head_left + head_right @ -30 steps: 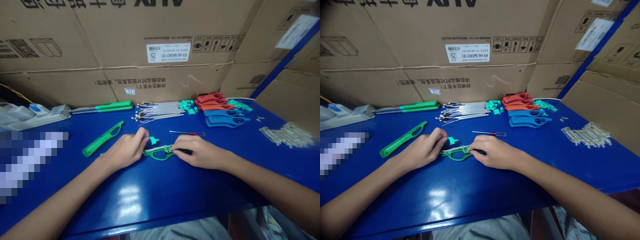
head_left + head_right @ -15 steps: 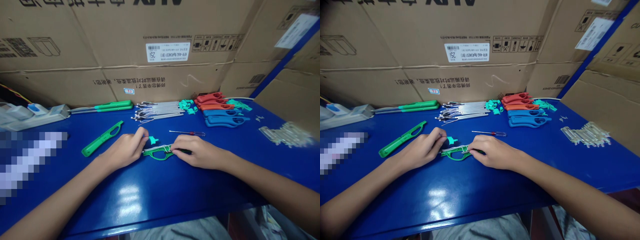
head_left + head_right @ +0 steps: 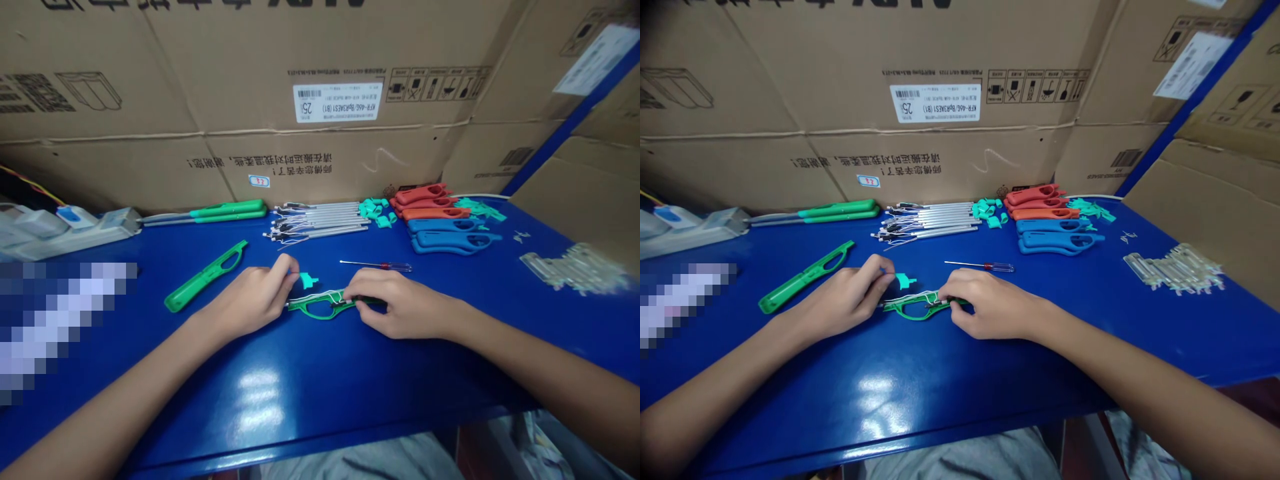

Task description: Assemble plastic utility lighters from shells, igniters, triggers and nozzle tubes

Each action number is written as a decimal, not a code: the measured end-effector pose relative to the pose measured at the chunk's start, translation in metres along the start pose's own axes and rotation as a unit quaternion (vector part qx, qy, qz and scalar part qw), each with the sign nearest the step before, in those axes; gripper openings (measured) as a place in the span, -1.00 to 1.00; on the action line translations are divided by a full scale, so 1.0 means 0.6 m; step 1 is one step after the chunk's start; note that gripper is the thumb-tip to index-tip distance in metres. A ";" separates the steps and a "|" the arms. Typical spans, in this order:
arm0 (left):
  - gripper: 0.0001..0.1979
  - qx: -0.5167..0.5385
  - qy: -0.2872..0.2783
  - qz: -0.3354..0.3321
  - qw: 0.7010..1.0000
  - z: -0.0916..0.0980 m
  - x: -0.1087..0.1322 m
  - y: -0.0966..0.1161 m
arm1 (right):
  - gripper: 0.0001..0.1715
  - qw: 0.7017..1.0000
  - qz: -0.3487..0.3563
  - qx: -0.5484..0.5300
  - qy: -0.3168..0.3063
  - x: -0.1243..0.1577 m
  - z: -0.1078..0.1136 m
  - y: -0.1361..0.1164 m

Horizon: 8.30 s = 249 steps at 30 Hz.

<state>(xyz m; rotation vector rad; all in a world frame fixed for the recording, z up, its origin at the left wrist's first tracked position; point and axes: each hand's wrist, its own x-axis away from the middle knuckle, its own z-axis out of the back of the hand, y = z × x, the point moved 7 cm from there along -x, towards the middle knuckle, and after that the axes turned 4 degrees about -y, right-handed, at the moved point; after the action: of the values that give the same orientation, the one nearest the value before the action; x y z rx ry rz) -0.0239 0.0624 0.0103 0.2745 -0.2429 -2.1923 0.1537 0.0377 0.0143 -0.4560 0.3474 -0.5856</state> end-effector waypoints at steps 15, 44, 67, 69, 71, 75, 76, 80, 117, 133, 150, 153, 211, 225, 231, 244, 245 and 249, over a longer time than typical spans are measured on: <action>-0.90 0.007 -0.004 0.001 1.000 -0.001 -0.001 0.005 | -0.77 1.000 0.000 -0.007 0.005 -0.001 0.004 -0.002; -0.92 0.019 -0.010 0.003 1.000 -0.007 -0.001 0.000 | -0.76 1.000 -0.016 0.004 0.000 -0.001 0.005 -0.001; -0.91 0.095 0.104 -0.204 0.969 0.025 0.013 0.068 | -0.84 0.999 -0.001 -0.004 0.044 -0.002 0.002 -0.003; -0.92 0.097 0.110 -0.196 0.970 0.026 0.012 0.061 | -0.85 0.999 -0.001 -0.006 0.046 -0.002 0.002 -0.002; -0.92 0.098 0.108 -0.188 0.971 0.024 0.011 0.056 | -0.86 0.999 -0.002 -0.007 0.050 -0.001 0.002 -0.001; -0.94 0.092 0.097 -0.171 0.976 0.014 0.008 0.052 | -0.86 0.999 -0.006 -0.008 0.051 -0.004 0.003 0.000; -0.94 0.091 0.092 -0.166 0.978 0.012 0.007 0.051 | -0.86 0.999 -0.008 -0.009 0.050 -0.004 0.003 0.000; -0.92 0.089 0.070 -0.147 0.983 0.003 0.005 0.050 | -0.85 0.999 -0.011 -0.013 0.045 -0.007 0.002 0.000; -0.87 0.122 0.033 -0.164 0.978 0.023 0.009 0.054 | -0.84 0.999 -0.005 -0.005 0.047 -0.004 0.004 -0.001; -0.85 0.010 0.011 -0.169 0.985 0.011 0.008 0.053 | -0.86 0.999 -0.010 -0.008 0.043 -0.006 0.003 -0.002; -0.71 -0.097 0.039 -0.131 0.986 -0.003 -0.001 0.055 | -0.87 0.999 -0.011 0.003 0.046 -0.006 0.002 0.002; -0.75 -0.074 0.047 -0.129 0.988 -0.002 -0.001 0.053 | -0.88 0.999 -0.010 0.000 0.046 -0.006 0.001 0.002; -0.81 0.008 0.081 -0.104 0.991 -0.006 0.003 0.051 | -0.86 0.998 0.008 -0.005 0.070 -0.004 0.002 0.003; -0.83 0.055 0.065 -0.101 0.991 -0.014 -0.001 0.057 | -0.86 0.997 0.014 -0.003 0.078 -0.004 0.004 0.000; -0.84 0.101 0.054 -0.077 0.990 -0.016 -0.006 0.056 | -0.86 0.998 0.009 -0.002 0.065 -0.004 0.002 0.001; -0.81 0.093 0.031 -0.027 0.995 -0.025 -0.009 0.050 | -0.85 0.998 0.008 0.016 0.058 -0.005 0.001 0.003; -0.79 0.089 0.037 -0.022 0.995 -0.025 -0.009 0.048 | -0.85 0.998 0.008 0.016 0.060 -0.004 0.001 0.004; -0.77 0.084 0.064 -0.006 0.994 -0.023 -0.008 0.041 | -0.85 0.998 0.008 0.014 0.060 -0.005 0.000 0.008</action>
<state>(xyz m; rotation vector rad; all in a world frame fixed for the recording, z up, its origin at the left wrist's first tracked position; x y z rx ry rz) 0.0017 0.0505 0.0043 0.5086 -0.3562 -2.1589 0.1535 0.0433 0.0122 -0.3912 0.4573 -0.6027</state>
